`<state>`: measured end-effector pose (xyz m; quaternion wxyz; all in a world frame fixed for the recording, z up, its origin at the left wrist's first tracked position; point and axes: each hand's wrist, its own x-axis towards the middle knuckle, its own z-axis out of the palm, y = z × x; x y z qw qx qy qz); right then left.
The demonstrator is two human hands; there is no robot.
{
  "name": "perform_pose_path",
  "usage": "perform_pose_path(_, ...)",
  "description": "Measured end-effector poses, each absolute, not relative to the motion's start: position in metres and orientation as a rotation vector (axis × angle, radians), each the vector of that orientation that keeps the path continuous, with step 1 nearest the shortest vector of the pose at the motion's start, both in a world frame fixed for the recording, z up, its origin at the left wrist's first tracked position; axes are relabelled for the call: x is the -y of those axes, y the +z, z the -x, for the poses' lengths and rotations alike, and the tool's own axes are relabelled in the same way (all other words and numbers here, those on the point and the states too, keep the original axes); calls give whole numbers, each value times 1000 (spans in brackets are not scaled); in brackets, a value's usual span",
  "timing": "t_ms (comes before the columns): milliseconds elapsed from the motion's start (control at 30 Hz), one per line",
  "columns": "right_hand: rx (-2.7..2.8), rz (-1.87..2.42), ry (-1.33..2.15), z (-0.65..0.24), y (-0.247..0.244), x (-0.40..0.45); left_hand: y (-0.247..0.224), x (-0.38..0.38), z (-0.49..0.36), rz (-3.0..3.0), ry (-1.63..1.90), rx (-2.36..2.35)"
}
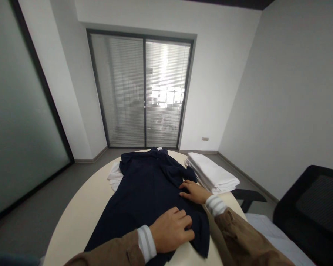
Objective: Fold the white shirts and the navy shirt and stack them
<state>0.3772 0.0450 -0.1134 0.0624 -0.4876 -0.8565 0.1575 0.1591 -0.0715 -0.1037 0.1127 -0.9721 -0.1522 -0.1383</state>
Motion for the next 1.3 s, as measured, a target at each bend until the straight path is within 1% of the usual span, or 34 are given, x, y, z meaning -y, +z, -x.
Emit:
perform_pose_path(100, 2608, 1484, 465, -375, -108, -51, -103, 82, -179, 2904, -453, 453)
perform_pose_path(200, 2624, 1513, 466, -374, -107, -58, -108, 92, -198, 3186, -388, 496)
perform_pose_path(300, 2618, 1500, 483, -376, -107, -62, -113, 95, -201, 3481, -241, 139)
perform_pose_path(367, 2609, 1498, 483, -377, -108, -62, -111, 90, -193, 3497, -227, 77)
perform_pose_path(400, 2602, 1508, 466, -377, -108, -61, -109, 86, -186, 3467, -257, 182)
perform_pose_path(500, 2574, 1615, 354, -373, -107, -57, -101, 70, -162, 3304, -362, 819)
perform_pose_path(600, 2453, 1828, 154, -363, -103, -55, -104, 61, -144, 3246, -154, 1215)
perform_pose_path(700, 2229, 2030, -35, -352, -100, -60, -116, 66, -141, 3297, -30, 1243)
perform_pose_path(800, 2154, 2180, -40, -346, -100, -70, -123, 72, -144, 3351, -54, 1161)
perform_pose_path(867, 2154, 2231, -9, -345, -100, -78, -123, 71, -144, 3345, -140, 1129)
perform_pose_path(1000, 2071, 2253, -50, -343, -91, -93, -123, 54, -140, 3179, -374, 1295)
perform_pose_path(1133, 1969, 2183, -138, -334, -87, -105, -133, 44, -135, 3149, -410, 1408)
perform_pose_path(1300, 1963, 2182, -34, -320, -114, -106, -137, 45, -134, 3157, -478, 1435)
